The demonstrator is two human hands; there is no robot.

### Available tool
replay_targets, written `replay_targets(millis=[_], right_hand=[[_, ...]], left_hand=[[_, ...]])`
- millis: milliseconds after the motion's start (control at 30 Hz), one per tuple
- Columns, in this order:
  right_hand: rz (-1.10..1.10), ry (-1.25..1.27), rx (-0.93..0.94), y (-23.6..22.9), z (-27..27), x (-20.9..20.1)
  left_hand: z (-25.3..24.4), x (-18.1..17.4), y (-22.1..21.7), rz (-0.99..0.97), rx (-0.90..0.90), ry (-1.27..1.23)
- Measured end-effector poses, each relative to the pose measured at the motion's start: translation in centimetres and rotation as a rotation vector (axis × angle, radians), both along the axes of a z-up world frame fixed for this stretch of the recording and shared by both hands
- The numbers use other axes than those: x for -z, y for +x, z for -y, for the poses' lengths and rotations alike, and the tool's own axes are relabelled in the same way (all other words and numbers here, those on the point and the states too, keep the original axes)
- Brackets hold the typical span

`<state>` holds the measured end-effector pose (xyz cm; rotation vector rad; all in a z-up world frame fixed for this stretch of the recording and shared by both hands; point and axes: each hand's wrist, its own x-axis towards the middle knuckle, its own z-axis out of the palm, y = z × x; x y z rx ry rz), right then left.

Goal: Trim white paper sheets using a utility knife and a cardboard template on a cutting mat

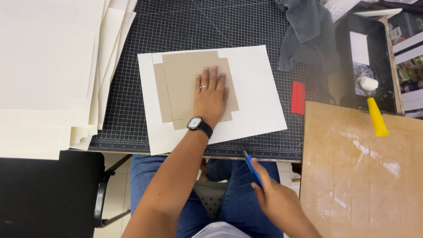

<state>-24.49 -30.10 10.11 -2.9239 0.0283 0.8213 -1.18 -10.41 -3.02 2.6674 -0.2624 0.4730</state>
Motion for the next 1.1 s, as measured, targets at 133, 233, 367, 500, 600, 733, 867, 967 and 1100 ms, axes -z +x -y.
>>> replay_targets(millis=[133,233,367,500,600,733,867,967,1100], right_hand=[[-0.11,0.148,0.22,3.7,-1.2,-6.6],[0.128,0.398,0.36,7.5,-2.3,-6.1],[0.442,0.752,0.36,13.7,-4.5,0.8],[0.449,0.692,0.355,16.2,-8.7,-0.5],[0.458,0.663,0.346,18.8,-9.0,0.4],[0.456,0.735,0.323,22.8,-8.6,2.0],[0.427,0.637,0.363,21.9,-9.6,0.4],[0.47,0.709,0.442,21.7,-10.3,1.1],[0.497,0.901,0.439,24.6,-9.6,3.9]], left_hand=[[-1.9,-3.6,-4.0,0.146,-0.03,-0.407],[-3.8,-7.0,-10.5,0.057,-0.112,-0.657],[-5.5,-10.0,-17.2,-0.187,-0.181,-0.874],[-6.9,-11.6,-16.7,-0.302,-0.243,-0.987],[-7.0,-11.7,-15.9,-0.397,-0.213,-1.088],[-6.4,-11.6,-15.4,-0.431,-0.198,-1.211],[-8.0,-12.4,-16.5,-0.453,-0.306,-1.204],[-8.1,-13.4,-16.9,-0.528,-0.263,-1.191],[-8.6,-12.9,-16.0,-0.536,-0.275,-1.292]])
